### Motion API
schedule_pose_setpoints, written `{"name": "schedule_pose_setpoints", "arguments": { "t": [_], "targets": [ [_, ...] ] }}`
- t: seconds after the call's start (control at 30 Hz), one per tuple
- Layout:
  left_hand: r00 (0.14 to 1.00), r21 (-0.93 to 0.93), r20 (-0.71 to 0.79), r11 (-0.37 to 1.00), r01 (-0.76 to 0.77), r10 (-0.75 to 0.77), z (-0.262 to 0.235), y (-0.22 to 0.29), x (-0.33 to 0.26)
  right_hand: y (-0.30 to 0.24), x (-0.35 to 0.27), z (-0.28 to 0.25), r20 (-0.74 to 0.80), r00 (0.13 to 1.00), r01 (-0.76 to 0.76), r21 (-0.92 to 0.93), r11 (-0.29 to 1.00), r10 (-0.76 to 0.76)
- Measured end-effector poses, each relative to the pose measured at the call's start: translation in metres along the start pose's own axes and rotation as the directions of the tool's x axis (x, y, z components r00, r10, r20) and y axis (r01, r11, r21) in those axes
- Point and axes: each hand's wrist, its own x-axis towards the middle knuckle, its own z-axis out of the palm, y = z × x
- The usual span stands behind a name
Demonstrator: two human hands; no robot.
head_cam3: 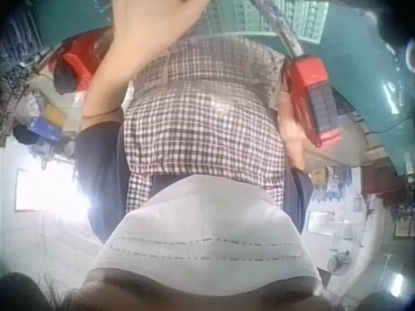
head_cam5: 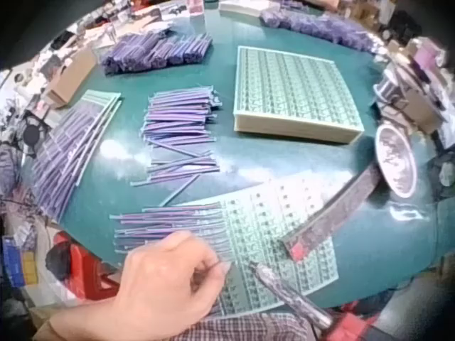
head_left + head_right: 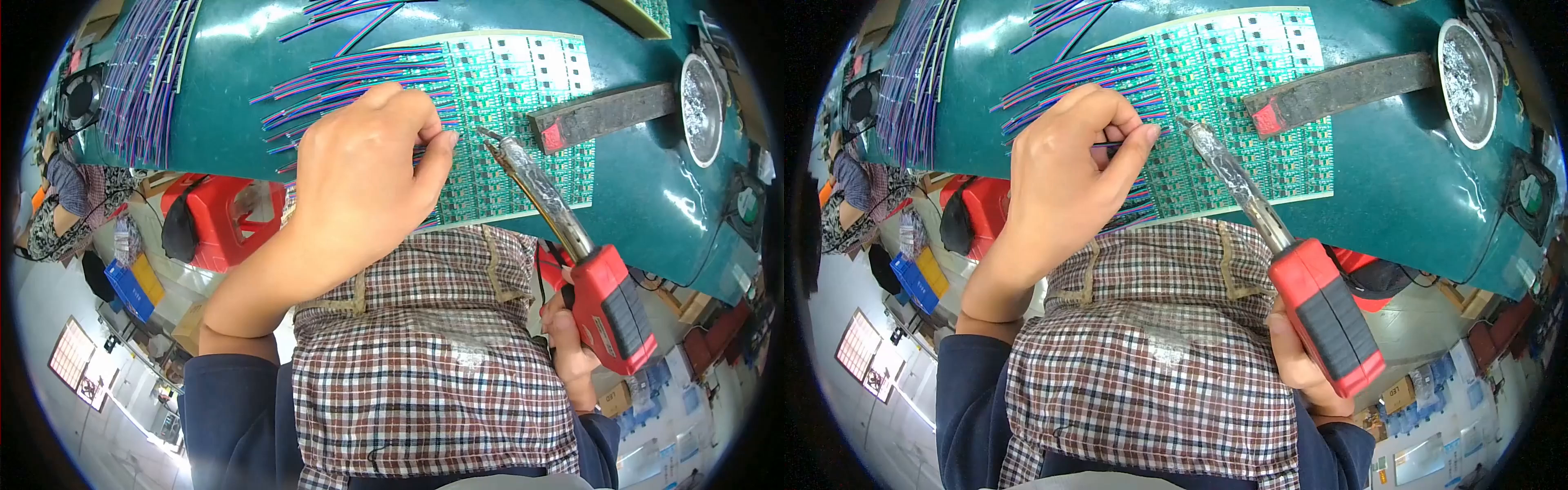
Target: The person positions multi-conductor wires onto circuit board panels by hand and solders them into place using a soldering iron.
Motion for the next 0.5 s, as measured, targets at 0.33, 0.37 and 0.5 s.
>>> {"name": "schedule_pose_setpoints", "arguments": {
  "t": [0.33,0.37,0.5],
  "targets": [
    [1.0,0.012,-0.028,1.0,-0.009,0.009,0.004,-0.002,0.001,-0.007,0.009,0.011,-0.023,0.993,-0.112,0.137,0.984,0.116],
    [1.0,0.018,-0.028,1.0,-0.007,0.008,0.004,-0.002,0.002,-0.006,0.009,0.01,-0.007,0.994,-0.105,0.07,0.992,0.106],
    [1.0,0.019,-0.026,1.0,-0.002,0.003,0.004,-0.003,0.002,-0.006,0.011,0.012,-0.001,0.996,-0.089,0.054,0.995,0.089]
  ]
}}
